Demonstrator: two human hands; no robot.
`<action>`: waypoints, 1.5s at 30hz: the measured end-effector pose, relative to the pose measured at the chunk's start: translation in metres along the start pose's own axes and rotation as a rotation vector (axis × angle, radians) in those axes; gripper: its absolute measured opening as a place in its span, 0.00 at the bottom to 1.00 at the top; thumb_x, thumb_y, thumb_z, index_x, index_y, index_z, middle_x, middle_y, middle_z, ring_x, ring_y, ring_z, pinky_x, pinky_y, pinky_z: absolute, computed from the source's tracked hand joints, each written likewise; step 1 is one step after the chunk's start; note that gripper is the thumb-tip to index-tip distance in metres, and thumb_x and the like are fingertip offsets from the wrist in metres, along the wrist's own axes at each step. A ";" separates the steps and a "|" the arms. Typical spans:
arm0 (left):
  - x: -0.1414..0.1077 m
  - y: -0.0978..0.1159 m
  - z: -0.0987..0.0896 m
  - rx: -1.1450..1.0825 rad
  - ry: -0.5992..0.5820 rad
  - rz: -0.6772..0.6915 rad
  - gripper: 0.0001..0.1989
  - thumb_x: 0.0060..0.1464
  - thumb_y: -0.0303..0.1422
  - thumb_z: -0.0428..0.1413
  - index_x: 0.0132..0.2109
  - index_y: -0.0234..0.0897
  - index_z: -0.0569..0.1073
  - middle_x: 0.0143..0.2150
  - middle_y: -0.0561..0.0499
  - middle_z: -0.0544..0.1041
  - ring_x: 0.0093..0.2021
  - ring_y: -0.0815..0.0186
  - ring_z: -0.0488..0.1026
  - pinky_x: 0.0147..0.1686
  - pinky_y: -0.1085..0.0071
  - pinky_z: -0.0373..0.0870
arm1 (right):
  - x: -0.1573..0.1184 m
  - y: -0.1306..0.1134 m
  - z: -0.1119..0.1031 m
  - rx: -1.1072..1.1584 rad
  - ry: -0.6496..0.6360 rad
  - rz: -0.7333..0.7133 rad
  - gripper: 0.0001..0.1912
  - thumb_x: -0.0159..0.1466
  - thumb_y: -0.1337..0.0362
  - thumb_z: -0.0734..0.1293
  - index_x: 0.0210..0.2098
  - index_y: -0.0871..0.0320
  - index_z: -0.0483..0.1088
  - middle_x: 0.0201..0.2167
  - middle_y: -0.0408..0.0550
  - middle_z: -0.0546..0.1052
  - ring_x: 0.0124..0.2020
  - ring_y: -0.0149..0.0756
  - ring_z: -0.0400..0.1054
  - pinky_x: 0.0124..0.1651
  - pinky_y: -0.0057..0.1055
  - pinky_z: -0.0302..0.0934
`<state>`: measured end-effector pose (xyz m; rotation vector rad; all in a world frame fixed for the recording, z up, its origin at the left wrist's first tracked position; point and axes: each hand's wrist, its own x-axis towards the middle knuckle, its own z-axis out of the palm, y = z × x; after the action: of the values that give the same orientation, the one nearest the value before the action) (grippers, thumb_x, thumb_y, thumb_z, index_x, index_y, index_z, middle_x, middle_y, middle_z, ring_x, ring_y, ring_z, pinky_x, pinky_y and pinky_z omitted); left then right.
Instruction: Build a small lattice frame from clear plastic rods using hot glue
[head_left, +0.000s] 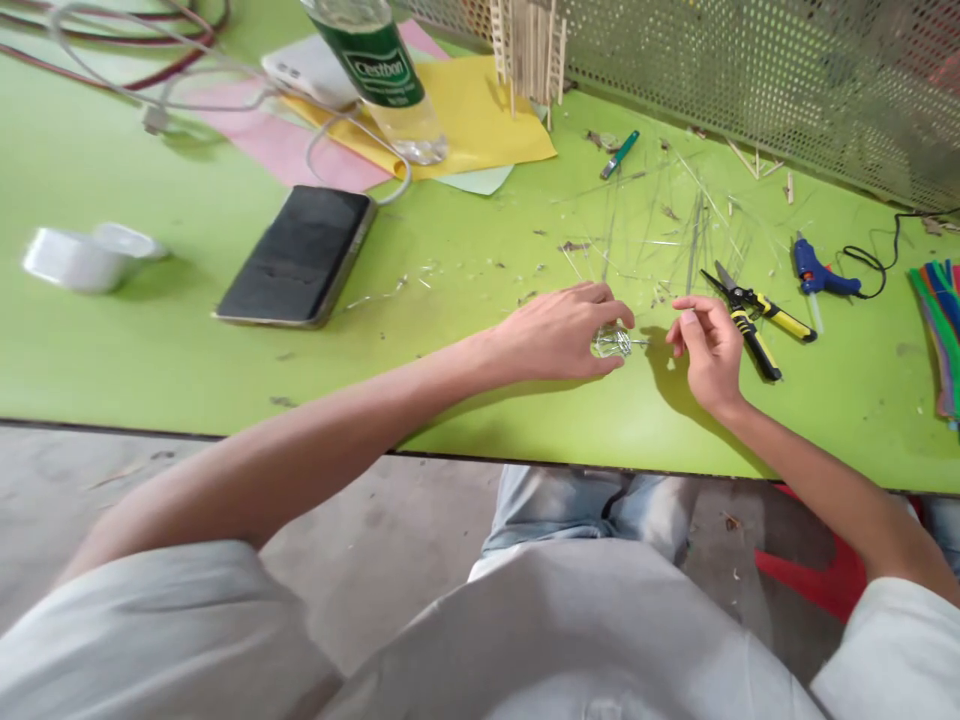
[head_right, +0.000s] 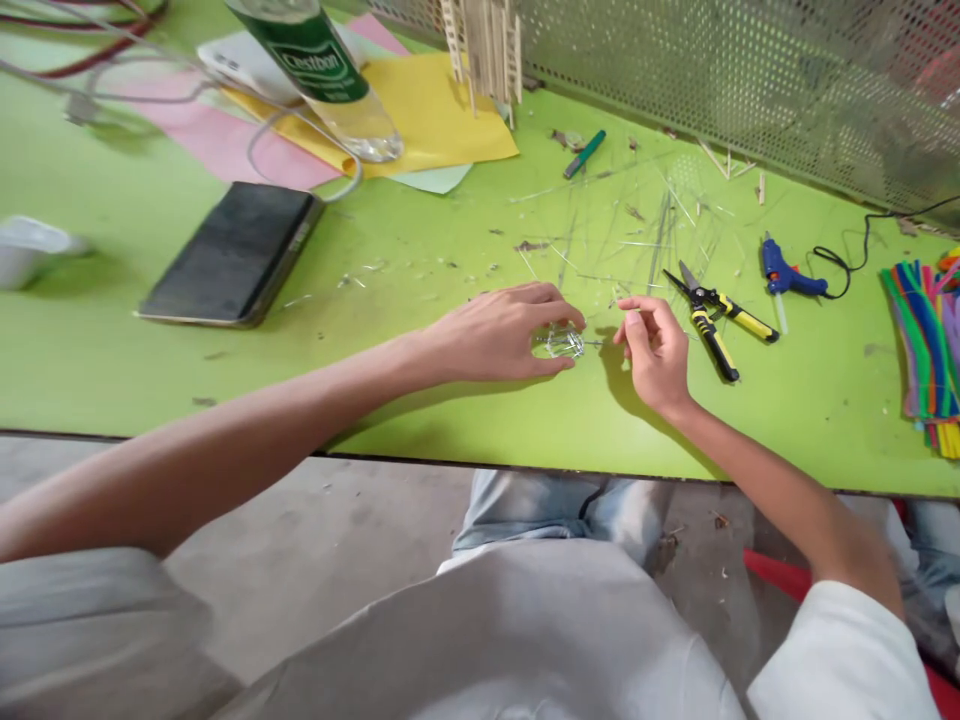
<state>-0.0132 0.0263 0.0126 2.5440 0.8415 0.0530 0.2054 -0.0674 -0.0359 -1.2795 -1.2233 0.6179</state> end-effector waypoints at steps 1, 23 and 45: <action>0.000 0.000 0.000 -0.013 0.010 -0.001 0.30 0.65 0.42 0.62 0.71 0.41 0.80 0.62 0.39 0.81 0.61 0.44 0.83 0.61 0.51 0.80 | -0.001 0.000 0.000 0.007 -0.008 0.002 0.26 0.74 0.34 0.73 0.47 0.51 0.78 0.26 0.38 0.77 0.23 0.30 0.67 0.27 0.29 0.61; 0.009 0.008 0.022 -1.364 0.406 -0.104 0.25 0.44 0.41 0.83 0.44 0.35 0.85 0.39 0.52 0.85 0.38 0.72 0.79 0.40 0.75 0.74 | -0.004 -0.004 -0.002 -0.075 -0.023 -0.142 0.12 0.76 0.50 0.73 0.42 0.50 0.83 0.39 0.45 0.85 0.40 0.37 0.76 0.45 0.36 0.70; 0.000 0.013 0.028 -1.460 0.389 -0.114 0.31 0.52 0.48 0.82 0.51 0.35 0.78 0.41 0.43 0.91 0.45 0.55 0.92 0.38 0.69 0.88 | -0.006 -0.030 -0.002 0.006 -0.124 0.082 0.20 0.68 0.44 0.83 0.40 0.53 0.80 0.22 0.39 0.82 0.20 0.30 0.75 0.25 0.25 0.69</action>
<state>-0.0010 0.0056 -0.0065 1.1048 0.6560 0.8110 0.1976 -0.0817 -0.0094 -1.3071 -1.2744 0.7690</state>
